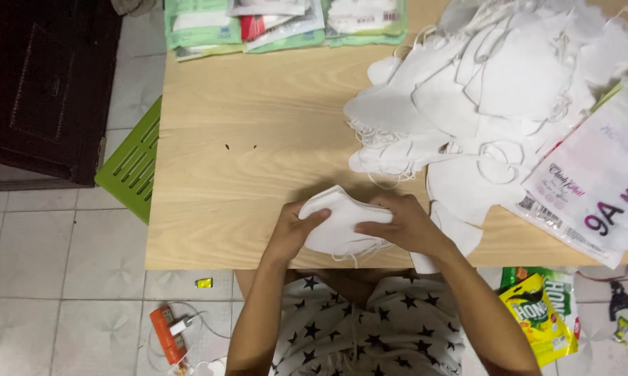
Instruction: Folding white face masks and placing them into individual plastic packaging bags.
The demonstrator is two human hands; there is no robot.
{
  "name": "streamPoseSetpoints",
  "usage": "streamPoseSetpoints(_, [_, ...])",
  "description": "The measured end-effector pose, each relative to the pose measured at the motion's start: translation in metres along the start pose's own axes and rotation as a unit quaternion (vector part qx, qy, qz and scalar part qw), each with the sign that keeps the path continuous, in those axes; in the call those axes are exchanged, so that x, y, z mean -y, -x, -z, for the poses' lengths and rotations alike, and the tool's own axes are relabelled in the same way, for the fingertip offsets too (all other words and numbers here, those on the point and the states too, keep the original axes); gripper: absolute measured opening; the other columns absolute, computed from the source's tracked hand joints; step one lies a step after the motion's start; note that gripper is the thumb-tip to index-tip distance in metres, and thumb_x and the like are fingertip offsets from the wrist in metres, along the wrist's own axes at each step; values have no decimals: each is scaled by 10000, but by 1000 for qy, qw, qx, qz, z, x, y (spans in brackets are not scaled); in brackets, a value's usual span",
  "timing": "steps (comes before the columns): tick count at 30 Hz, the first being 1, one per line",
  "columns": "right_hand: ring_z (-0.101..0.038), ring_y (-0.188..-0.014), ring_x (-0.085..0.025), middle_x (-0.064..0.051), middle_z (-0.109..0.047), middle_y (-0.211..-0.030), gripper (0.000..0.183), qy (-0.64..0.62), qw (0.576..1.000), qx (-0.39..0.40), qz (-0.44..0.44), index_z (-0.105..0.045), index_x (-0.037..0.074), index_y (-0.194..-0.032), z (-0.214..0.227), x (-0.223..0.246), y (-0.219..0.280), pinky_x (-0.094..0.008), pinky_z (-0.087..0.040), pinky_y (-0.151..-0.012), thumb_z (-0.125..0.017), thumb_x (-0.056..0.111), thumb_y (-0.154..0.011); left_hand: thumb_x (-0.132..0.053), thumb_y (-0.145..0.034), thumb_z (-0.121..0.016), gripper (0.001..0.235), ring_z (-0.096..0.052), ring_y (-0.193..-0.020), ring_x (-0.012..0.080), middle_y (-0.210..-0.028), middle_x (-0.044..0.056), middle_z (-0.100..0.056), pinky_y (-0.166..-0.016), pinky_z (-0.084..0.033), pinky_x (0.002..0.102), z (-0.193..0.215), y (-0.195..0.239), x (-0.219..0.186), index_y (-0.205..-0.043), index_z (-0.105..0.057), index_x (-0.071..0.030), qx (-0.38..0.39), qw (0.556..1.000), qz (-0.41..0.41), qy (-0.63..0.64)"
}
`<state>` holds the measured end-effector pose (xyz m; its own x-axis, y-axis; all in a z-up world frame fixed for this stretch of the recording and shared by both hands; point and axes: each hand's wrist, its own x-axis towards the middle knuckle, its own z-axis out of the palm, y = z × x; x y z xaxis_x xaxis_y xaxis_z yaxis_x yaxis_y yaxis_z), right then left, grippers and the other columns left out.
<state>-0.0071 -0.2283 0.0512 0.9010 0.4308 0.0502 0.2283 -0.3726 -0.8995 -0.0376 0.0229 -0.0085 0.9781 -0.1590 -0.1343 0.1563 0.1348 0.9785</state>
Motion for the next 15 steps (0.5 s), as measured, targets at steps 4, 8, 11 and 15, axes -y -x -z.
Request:
streamPoseSetpoints(4, [-580,-590,-121,3,-654,-569,195,-96,989,-66,-91,-750,60,-818,-7,9,11,-267,-411,-524,-916,122,-737,-110,-852,-834,282,-705,-881,226,-992,143,-787,-834,-585,371,8,-7,33,-1109,-789,-3,-11,993,80,82])
streamPoseSetpoints(8, [-600,-612,-139,-17,-691,-620,237,-124,978,-130,-108,-761,69,-849,-12,1,24,-274,-445,-547,-945,119,-710,-74,-838,-838,352,-729,-902,295,-1031,206,-787,-873,-592,435,-5,-1,3,-1165,-771,37,-5,992,121,41])
streamPoseSetpoints(11, [-703,-637,-185,-143,-755,-672,353,-57,981,-170,-68,-773,87,-1044,4,-11,37,-328,-521,-590,-930,146,-733,-64,-846,-838,324,-736,-864,286,-991,198,-791,-833,-608,431,-1,-4,22,-1155,-777,12,-58,988,131,55])
streamPoseSetpoints(15, [-679,-976,-270,-77,-741,-1023,343,183,957,-224,-11,-742,150,-1147,79,-75,68,-392,-494,-858,-761,107,-807,-64,-848,-830,273,-705,-839,240,-946,145,-772,-789,-605,400,-1,4,36,-1108,-768,-7,-154,979,99,86])
